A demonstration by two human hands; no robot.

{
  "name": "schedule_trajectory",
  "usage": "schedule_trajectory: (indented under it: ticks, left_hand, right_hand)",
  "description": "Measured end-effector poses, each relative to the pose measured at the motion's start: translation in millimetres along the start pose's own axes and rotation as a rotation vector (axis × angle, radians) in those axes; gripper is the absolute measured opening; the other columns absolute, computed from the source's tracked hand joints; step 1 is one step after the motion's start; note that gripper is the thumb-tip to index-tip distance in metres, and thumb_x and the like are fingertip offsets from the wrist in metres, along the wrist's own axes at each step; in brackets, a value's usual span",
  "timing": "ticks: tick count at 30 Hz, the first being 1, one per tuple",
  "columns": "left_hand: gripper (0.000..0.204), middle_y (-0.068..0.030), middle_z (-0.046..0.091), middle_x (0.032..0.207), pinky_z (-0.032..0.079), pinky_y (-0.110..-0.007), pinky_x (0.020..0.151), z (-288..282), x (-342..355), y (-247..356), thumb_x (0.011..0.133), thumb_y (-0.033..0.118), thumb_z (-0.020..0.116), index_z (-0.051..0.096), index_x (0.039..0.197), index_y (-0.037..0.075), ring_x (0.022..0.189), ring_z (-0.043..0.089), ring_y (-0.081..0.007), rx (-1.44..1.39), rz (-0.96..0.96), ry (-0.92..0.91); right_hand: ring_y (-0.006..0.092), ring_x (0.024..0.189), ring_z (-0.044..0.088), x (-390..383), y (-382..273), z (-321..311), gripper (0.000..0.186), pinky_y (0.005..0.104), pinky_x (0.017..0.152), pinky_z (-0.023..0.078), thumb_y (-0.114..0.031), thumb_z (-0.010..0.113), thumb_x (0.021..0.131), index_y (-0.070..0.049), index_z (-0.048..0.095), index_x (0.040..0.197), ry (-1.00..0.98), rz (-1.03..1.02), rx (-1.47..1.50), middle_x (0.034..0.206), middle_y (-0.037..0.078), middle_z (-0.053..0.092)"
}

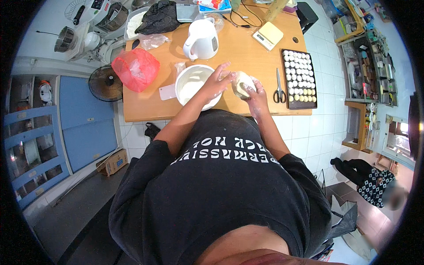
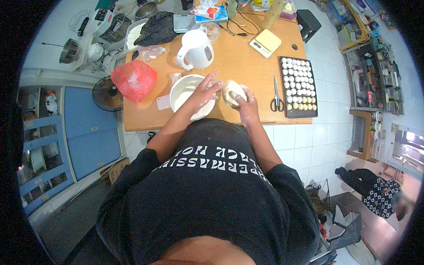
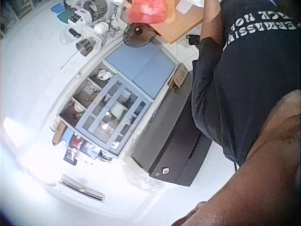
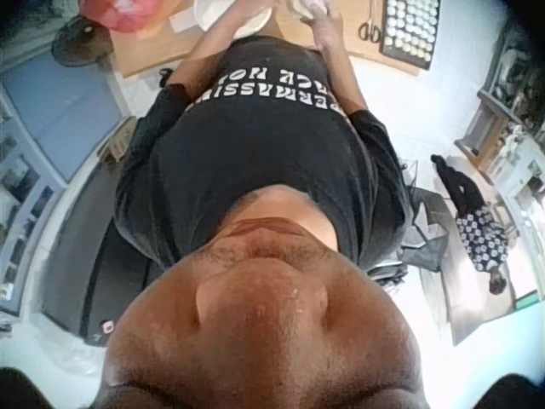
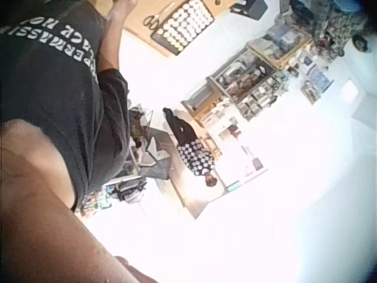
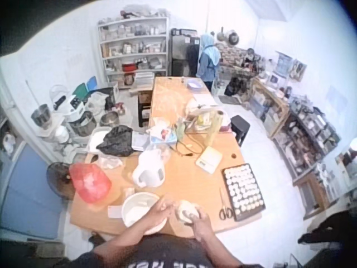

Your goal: The person kneads a piece of dough by hand on a wooden surface after removing it from a white bowl.

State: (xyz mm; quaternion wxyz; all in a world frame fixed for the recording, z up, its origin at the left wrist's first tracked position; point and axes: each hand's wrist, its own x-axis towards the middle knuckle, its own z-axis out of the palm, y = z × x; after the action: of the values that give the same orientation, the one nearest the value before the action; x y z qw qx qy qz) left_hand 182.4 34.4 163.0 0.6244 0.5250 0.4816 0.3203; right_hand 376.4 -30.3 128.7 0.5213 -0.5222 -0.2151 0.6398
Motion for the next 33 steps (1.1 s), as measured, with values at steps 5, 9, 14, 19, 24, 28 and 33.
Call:
schedule_trajectory:
  ticks: [5,9,14,19,24,28,33]
  left_hand:
    - [0.063,-0.0147,0.059,0.138,0.058,-0.04,0.093,-5.4,1.2,-25.3,0.101,0.023,0.07,0.043,0.155,0.005,0.12,0.063,-0.0218,-0.393,-0.276,-0.298]
    - [0.053,-0.0119,0.068,0.124,0.061,-0.031,0.081,8.2,-0.9,-23.7,0.094,0.008,0.077,0.056,0.142,-0.002,0.105,0.069,-0.0183,-0.495,-0.245,-0.162]
    - [0.05,-0.0114,0.071,0.115,0.059,-0.029,0.083,16.7,-1.1,-14.8,0.09,0.006,0.08,0.06,0.135,-0.004,0.101,0.07,-0.0174,-0.283,-0.147,-0.094]
    - [0.047,-0.0112,0.072,0.112,0.058,-0.03,0.084,29.9,5.8,-25.5,0.089,0.006,0.08,0.062,0.131,-0.005,0.098,0.07,-0.0166,-0.214,-0.018,0.01]
    - [0.051,-0.0147,0.066,0.129,0.054,-0.031,0.095,47.4,18.9,-28.5,0.092,0.005,0.075,0.055,0.139,-0.003,0.115,0.065,-0.0186,-0.261,-0.169,0.05]
    - [0.057,-0.0159,0.056,0.143,0.051,-0.034,0.101,62.4,30.0,-41.4,0.097,0.01,0.069,0.046,0.149,0.002,0.128,0.057,-0.0213,-0.559,-0.234,0.005]
    - [0.067,-0.0138,0.047,0.152,0.051,-0.044,0.103,94.1,43.9,-37.7,0.103,0.019,0.062,0.031,0.161,0.006,0.135,0.051,-0.0243,-0.652,-0.37,-0.048]
  right_hand:
    - [0.0202,0.113,0.064,-13.2,-18.3,5.6,0.062,0.0312,0.094,0.055,-0.009,0.081,0.086,0.001,0.055,0.142,-0.091,-0.183,-0.418,0.132,0.013,0.062]
    - [0.02,0.113,0.065,-10.9,-9.3,-5.7,0.062,0.0327,0.092,0.057,-0.01,0.081,0.086,0.0,0.055,0.142,0.007,-0.291,-0.375,0.131,0.013,0.062]
    - [0.0183,0.104,0.069,-17.7,-23.7,-3.7,0.053,0.029,0.077,0.061,-0.007,0.078,0.09,0.003,0.055,0.137,-0.039,-0.04,-0.2,0.122,0.013,0.068]
    - [0.0192,0.102,0.07,-1.0,-18.2,-19.0,0.05,0.0292,0.078,0.062,-0.005,0.076,0.091,0.004,0.055,0.136,-0.04,-0.007,-0.224,0.119,0.012,0.069]
    - [0.0208,0.104,0.07,14.2,-36.4,-28.7,0.049,0.0333,0.08,0.063,-0.005,0.076,0.091,0.0,0.055,0.136,-0.039,0.078,-0.158,0.118,0.012,0.068]
    - [0.0211,0.108,0.07,37.0,-32.9,-61.4,0.047,0.038,0.088,0.061,-0.004,0.071,0.095,-0.002,0.054,0.139,-0.11,0.162,-0.097,0.129,0.013,0.065]
    - [0.0224,0.107,0.07,54.0,-50.0,-89.3,0.05,0.0323,0.086,0.063,-0.001,0.076,0.09,0.005,0.057,0.136,-0.012,0.086,-0.227,0.122,0.014,0.068]
